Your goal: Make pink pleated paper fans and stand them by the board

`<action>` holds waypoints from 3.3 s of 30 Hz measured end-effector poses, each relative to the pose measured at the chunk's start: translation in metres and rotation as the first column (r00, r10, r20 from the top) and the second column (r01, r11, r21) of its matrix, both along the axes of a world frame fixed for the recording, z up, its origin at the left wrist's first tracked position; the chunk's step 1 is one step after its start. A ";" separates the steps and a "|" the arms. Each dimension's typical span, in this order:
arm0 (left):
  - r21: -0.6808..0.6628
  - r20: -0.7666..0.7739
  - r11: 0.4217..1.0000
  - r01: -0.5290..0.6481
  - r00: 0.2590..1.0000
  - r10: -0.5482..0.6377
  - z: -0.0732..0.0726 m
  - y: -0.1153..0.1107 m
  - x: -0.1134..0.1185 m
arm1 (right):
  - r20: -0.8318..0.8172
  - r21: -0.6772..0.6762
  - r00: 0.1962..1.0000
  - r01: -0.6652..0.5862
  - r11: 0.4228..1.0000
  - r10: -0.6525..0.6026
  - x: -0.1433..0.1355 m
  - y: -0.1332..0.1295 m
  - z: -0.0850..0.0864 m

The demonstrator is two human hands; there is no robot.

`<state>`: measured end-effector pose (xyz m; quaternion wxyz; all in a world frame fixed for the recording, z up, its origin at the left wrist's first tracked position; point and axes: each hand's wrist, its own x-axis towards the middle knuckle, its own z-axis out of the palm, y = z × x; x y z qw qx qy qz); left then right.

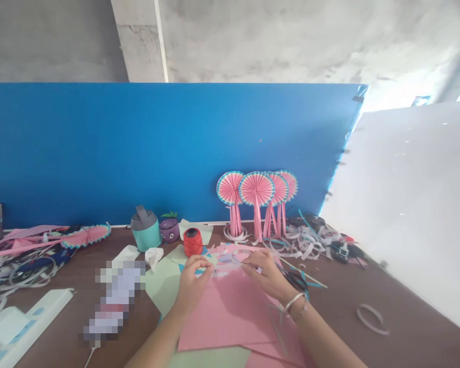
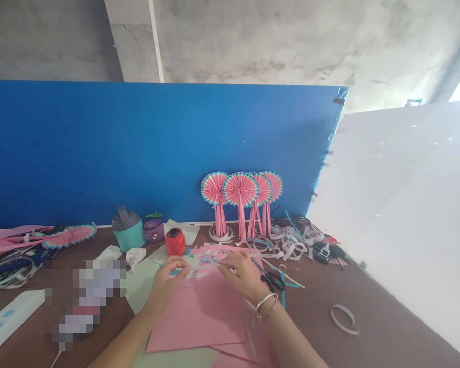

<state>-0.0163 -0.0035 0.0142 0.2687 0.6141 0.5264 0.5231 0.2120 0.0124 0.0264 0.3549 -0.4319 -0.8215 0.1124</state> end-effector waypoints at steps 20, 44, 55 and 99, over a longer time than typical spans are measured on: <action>0.010 0.062 0.998 0.062 0.996 -0.063 -0.004 0.003 0.007 | -0.225 -0.195 0.974 -0.035 0.980 -0.010 0.005 0.000 0.017; 0.201 -0.047 0.978 -0.055 0.997 0.066 0.000 -0.012 0.013 | -0.286 -0.294 0.958 -0.085 0.952 -0.003 0.000 -0.006 0.013; 0.528 -0.264 0.848 -0.051 0.939 0.220 0.004 -0.027 0.016 | -0.329 -0.113 0.943 0.010 0.994 -0.047 -0.011 -0.007 0.010; -0.280 -0.054 0.959 0.047 0.996 -0.065 0.016 0.015 0.021 | -0.341 -0.495 0.895 0.089 0.864 -0.287 -0.005 0.003 0.003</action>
